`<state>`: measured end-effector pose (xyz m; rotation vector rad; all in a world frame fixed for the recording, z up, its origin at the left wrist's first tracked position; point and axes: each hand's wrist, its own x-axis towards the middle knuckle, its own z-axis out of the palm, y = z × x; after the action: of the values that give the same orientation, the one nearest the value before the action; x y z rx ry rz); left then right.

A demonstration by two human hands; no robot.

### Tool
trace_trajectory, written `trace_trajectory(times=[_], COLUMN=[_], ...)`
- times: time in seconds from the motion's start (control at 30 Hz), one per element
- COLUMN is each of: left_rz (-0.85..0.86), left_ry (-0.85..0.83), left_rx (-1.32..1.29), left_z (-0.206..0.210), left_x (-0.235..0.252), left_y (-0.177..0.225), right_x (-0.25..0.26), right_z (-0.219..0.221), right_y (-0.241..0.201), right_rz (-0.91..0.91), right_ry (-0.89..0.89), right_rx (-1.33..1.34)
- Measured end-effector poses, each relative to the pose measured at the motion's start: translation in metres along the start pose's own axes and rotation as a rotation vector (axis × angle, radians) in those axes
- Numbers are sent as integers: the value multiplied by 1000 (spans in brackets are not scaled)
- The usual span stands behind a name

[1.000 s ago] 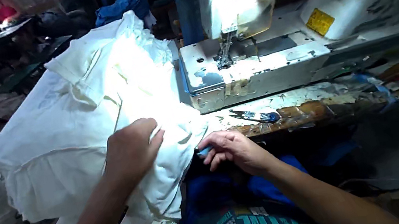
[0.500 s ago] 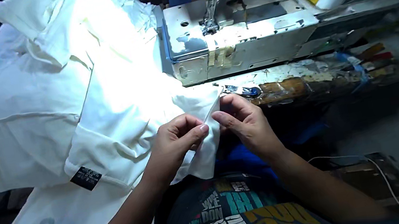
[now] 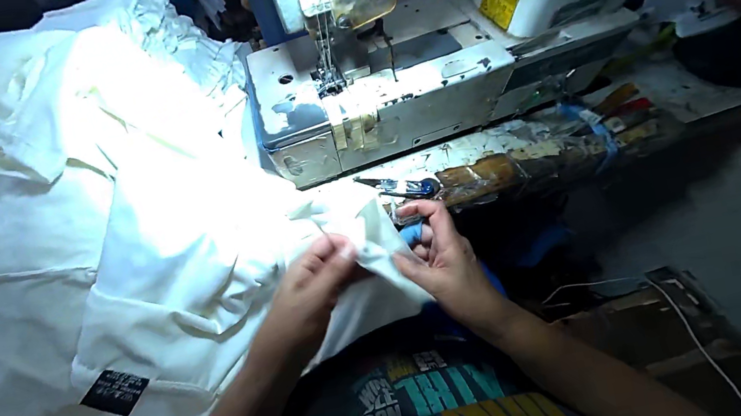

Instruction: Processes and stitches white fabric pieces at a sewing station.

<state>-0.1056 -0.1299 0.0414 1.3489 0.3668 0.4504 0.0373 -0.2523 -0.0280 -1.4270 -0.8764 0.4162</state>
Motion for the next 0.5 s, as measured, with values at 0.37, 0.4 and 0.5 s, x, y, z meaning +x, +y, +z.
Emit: trace_trajectory(times=[0.37,0.4,0.5], left_rz=[211,285,438], left_ry=[209,226,279], left_rx=[199,264,529], left_z=[-75,-77,-76], left_x=[-41,-43,-50], left_y=[14,17,21], right_x=[35,39,39], right_z=[-13,-11,-9], right_y=[-22,-22,-31], right_rz=[409,355,120], right_ry=[-536,-525,-468], right_rx=[1051,984,791])
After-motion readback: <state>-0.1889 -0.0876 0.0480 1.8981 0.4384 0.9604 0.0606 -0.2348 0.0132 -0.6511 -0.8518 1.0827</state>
